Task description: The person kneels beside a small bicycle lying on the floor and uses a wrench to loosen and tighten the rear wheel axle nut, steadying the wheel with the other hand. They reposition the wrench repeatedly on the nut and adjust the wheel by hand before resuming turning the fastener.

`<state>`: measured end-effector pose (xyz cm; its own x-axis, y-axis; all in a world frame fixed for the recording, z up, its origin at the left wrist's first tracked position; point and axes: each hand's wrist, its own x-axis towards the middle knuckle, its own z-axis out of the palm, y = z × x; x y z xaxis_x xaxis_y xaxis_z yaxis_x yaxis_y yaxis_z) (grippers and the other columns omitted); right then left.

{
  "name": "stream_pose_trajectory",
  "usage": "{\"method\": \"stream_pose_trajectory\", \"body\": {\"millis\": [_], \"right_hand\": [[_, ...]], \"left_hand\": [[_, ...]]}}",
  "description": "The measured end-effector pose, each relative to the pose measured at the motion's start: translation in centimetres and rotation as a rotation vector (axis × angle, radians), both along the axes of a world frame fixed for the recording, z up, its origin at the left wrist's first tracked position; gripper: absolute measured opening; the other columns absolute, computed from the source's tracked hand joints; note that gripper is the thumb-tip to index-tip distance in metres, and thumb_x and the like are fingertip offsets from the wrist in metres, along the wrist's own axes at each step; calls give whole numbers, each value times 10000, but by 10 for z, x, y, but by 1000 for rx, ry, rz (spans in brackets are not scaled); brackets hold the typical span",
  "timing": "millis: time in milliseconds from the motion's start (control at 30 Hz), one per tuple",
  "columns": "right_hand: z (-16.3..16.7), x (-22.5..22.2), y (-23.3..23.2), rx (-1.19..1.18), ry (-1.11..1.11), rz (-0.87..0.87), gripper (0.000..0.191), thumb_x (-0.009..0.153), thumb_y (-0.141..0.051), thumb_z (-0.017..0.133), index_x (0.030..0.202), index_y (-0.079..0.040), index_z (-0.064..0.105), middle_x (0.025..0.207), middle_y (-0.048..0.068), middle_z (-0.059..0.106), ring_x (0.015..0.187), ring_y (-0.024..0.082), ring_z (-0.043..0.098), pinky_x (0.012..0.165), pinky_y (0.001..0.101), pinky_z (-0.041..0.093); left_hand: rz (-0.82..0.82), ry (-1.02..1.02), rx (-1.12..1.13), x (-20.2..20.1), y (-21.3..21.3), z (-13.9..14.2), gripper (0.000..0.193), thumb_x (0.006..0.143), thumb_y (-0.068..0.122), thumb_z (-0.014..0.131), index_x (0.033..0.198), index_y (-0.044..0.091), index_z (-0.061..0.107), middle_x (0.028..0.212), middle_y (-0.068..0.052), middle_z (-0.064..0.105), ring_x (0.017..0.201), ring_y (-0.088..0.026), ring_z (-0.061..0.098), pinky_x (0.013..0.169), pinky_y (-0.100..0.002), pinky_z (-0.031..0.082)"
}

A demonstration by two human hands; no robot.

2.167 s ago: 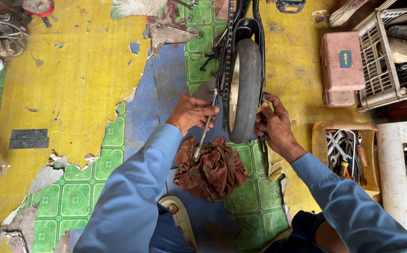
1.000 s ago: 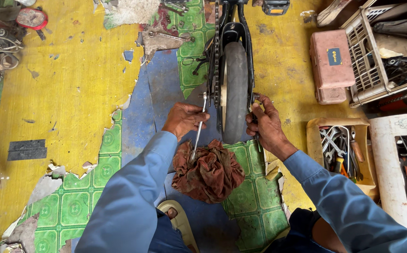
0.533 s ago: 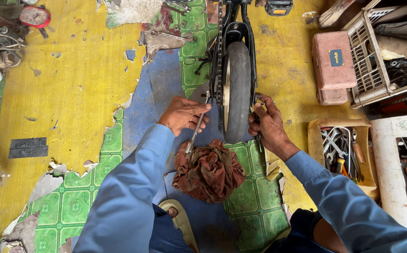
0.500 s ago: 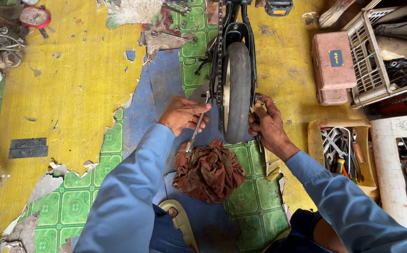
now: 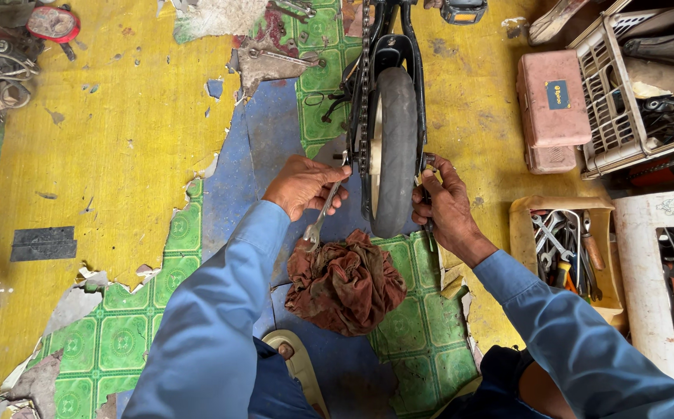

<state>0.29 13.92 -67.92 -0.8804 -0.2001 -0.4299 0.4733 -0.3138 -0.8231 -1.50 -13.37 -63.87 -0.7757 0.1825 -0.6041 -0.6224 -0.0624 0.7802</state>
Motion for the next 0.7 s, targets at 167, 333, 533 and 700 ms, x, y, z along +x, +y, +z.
{"method": "stream_pose_trajectory", "body": {"millis": [167, 333, 533, 700], "right_hand": [[1, -2, 1, 16, -5, 12, 229, 1099, -230, 436, 1324, -215, 479, 740, 35, 514, 514, 79, 323, 494, 281, 372], [1, -1, 1, 14, -2, 15, 230, 1103, -231, 437, 1329, -210, 478, 744, 31, 509, 519, 77, 324, 498, 278, 372], [1, -1, 2, 8, 1, 15, 237, 1102, -226, 443, 1336, -213, 476, 752, 30, 509, 523, 78, 328, 500, 275, 370], [0, -2, 0, 6, -12, -2, 248, 1095, -218, 448, 1342, -224, 474, 755, 26, 498, 524, 76, 328, 496, 270, 361]], "left_hand": [[-35, 60, -140, 5, 10, -4, 339, 882, 205, 786, 1013, -103, 731, 737, -182, 721, 547, -227, 686, 458, -367, 583], [-57, 84, -131, 7, 10, -9, 333, 915, 203, 768, 1026, -109, 732, 748, -187, 722, 562, -229, 692, 468, -375, 584], [-129, 73, 16, 4, -1, -8, 330, 910, 193, 743, 1069, -95, 714, 811, -179, 752, 632, -241, 728, 534, -386, 618], [-108, 86, 36, 8, -2, -11, 333, 902, 164, 771, 1111, -90, 719, 855, -200, 760, 664, -260, 750, 576, -400, 642]]}}
